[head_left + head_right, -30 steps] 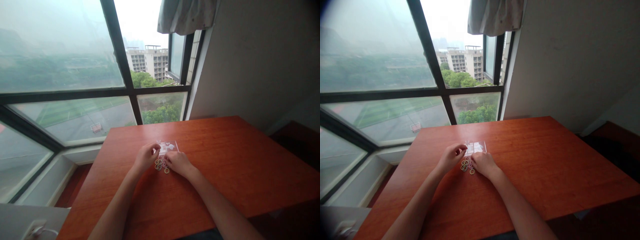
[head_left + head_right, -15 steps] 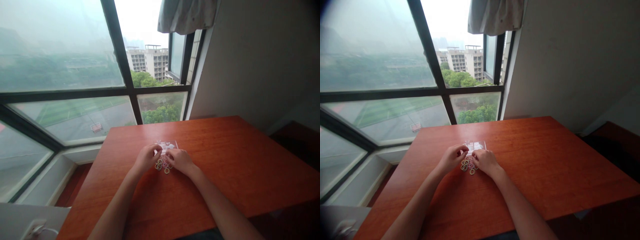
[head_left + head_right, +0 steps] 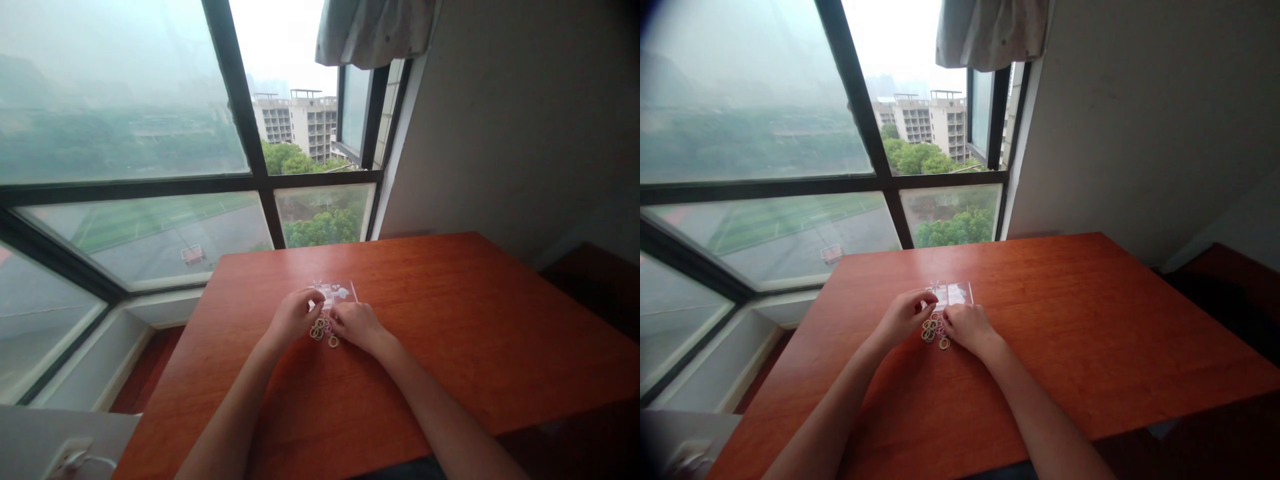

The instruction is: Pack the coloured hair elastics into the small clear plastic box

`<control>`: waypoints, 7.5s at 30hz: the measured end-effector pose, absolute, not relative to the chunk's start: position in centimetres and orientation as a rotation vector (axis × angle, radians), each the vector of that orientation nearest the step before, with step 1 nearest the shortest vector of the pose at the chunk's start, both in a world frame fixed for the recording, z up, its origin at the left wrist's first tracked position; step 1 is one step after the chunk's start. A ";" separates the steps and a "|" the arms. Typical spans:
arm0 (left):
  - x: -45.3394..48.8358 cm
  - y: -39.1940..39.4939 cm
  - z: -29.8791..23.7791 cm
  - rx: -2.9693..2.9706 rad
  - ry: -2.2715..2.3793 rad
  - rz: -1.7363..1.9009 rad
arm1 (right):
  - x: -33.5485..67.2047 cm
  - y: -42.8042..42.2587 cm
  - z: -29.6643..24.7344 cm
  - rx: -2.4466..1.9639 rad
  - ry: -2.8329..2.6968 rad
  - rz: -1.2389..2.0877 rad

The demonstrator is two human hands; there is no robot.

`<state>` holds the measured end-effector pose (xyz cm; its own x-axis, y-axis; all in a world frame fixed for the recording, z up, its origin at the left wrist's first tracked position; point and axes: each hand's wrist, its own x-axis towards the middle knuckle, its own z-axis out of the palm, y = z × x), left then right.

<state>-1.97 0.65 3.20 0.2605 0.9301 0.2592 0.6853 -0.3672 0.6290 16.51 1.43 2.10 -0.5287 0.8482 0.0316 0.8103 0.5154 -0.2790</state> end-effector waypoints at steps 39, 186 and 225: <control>-1.5 0.4 3.5 2.084 1.535 0.740 | 17.0 1.5 2.0 -1.292 -2.404 0.290; -3.9 2.7 1.2 2.018 1.842 1.104 | 14.8 1.0 2.7 -1.608 -2.527 0.493; -1.9 0.8 3.2 2.041 1.359 0.970 | 15.9 1.2 3.6 -1.533 -2.275 0.386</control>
<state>-1.90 0.83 3.16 0.2484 0.9259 0.2845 0.5701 -0.3772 0.7299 15.94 1.21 3.57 -0.3403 0.9285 0.1486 0.8276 0.3708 -0.4214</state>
